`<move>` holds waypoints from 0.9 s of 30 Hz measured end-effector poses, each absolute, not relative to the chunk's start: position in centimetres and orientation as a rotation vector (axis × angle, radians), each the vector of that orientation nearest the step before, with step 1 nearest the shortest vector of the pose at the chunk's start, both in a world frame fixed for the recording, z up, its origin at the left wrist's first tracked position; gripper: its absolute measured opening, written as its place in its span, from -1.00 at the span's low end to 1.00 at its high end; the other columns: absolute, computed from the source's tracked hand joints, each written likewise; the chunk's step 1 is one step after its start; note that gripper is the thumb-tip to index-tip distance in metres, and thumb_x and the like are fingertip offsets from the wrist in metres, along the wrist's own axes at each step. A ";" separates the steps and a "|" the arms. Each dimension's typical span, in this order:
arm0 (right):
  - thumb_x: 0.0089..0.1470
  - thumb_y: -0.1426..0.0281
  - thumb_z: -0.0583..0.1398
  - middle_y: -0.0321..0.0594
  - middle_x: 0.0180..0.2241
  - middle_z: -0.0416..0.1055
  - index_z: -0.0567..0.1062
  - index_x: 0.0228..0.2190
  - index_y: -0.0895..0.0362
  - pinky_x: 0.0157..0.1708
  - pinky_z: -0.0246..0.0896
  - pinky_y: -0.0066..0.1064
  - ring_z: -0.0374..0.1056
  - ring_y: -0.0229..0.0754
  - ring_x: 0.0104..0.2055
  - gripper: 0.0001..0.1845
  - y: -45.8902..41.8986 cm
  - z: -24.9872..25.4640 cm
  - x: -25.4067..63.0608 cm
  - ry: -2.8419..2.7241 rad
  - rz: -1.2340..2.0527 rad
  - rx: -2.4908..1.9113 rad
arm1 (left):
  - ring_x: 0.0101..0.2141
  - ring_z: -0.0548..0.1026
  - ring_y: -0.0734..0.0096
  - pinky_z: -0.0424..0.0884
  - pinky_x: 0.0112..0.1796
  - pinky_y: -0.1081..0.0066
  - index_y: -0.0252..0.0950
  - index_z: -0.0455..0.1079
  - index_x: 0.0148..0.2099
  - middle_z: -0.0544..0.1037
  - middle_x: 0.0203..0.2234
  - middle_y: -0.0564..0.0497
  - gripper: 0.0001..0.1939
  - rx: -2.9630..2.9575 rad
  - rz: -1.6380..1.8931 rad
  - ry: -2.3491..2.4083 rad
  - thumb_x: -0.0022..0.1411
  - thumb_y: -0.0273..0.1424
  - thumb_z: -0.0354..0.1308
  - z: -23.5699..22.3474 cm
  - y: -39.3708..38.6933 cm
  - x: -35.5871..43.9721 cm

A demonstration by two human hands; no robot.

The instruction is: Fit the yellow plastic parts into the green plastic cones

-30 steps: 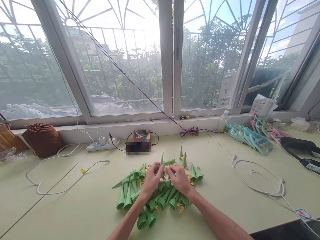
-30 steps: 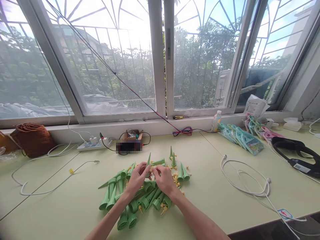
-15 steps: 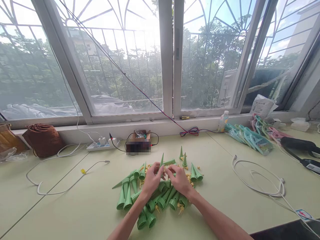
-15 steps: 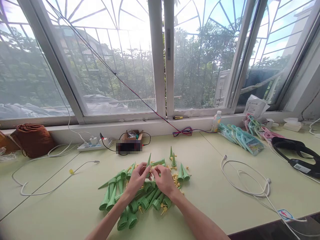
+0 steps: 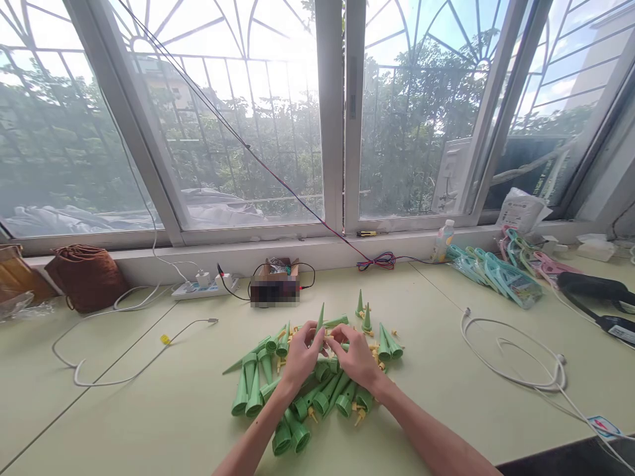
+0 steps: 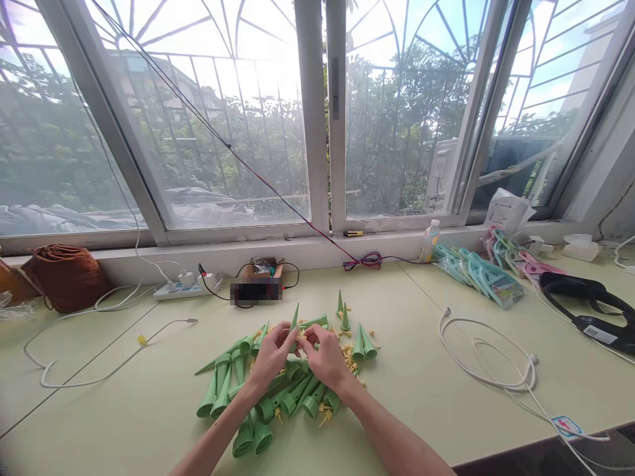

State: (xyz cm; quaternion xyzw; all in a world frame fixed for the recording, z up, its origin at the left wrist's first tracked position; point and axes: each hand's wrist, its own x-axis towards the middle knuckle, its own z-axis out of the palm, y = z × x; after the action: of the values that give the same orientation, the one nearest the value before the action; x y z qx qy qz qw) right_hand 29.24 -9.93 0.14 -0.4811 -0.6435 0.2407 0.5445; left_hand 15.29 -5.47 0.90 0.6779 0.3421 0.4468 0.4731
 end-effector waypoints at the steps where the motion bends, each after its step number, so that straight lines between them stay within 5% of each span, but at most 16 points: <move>1: 0.22 0.31 0.12 -0.28 -0.47 0.44 0.42 -0.44 0.12 -0.41 0.17 -0.44 0.33 -0.23 -0.44 -0.78 -9.9 0.1 29.2 -1.532 0.576 -1.142 | -0.53 0.44 0.43 0.46 -0.47 0.42 -0.28 0.32 -0.26 0.45 -0.54 0.09 -0.76 1.661 1.093 0.833 0.26 -0.19 0.10 0.9 -5.5 15.3; 7: 0.27 0.26 0.04 -0.32 -0.59 0.35 0.36 -0.56 0.12 -0.49 0.08 -0.44 0.22 -0.26 -0.54 -0.61 -9.8 -0.2 29.3 -1.542 0.554 -1.197 | -0.53 0.44 0.43 0.45 -0.47 0.43 -0.28 0.32 -0.26 0.43 -0.54 0.10 -0.77 1.686 1.087 0.813 0.27 -0.20 0.09 0.9 -5.5 15.3; 17: 0.19 0.31 0.15 -0.27 -0.46 0.45 0.42 -0.40 0.12 -0.40 0.19 -0.44 0.35 -0.21 -0.41 -0.84 -10.0 0.2 29.3 -1.526 0.554 -1.147 | -0.53 0.46 0.41 0.46 -0.46 0.41 -0.27 0.32 -0.26 0.46 -0.53 0.08 -0.77 1.692 1.090 0.849 0.26 -0.20 0.09 0.9 -5.4 15.2; 27: 0.28 0.22 0.02 -0.34 -0.65 0.28 0.32 -0.61 0.12 -0.52 0.04 -0.44 0.17 -0.28 -0.59 -0.55 -9.7 -0.2 29.3 -1.528 0.531 -1.229 | -0.52 0.44 0.42 0.46 -0.48 0.43 -0.28 0.33 -0.26 0.44 -0.53 0.07 -0.77 1.684 1.083 0.819 0.25 -0.21 0.10 1.0 -5.5 15.4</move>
State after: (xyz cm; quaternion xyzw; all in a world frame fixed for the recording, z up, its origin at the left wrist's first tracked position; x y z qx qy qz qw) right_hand 29.29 -9.69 -0.21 -0.5141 -0.6392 0.2221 0.5270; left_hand 15.35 -5.50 1.03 0.6873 0.3342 0.4419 0.4698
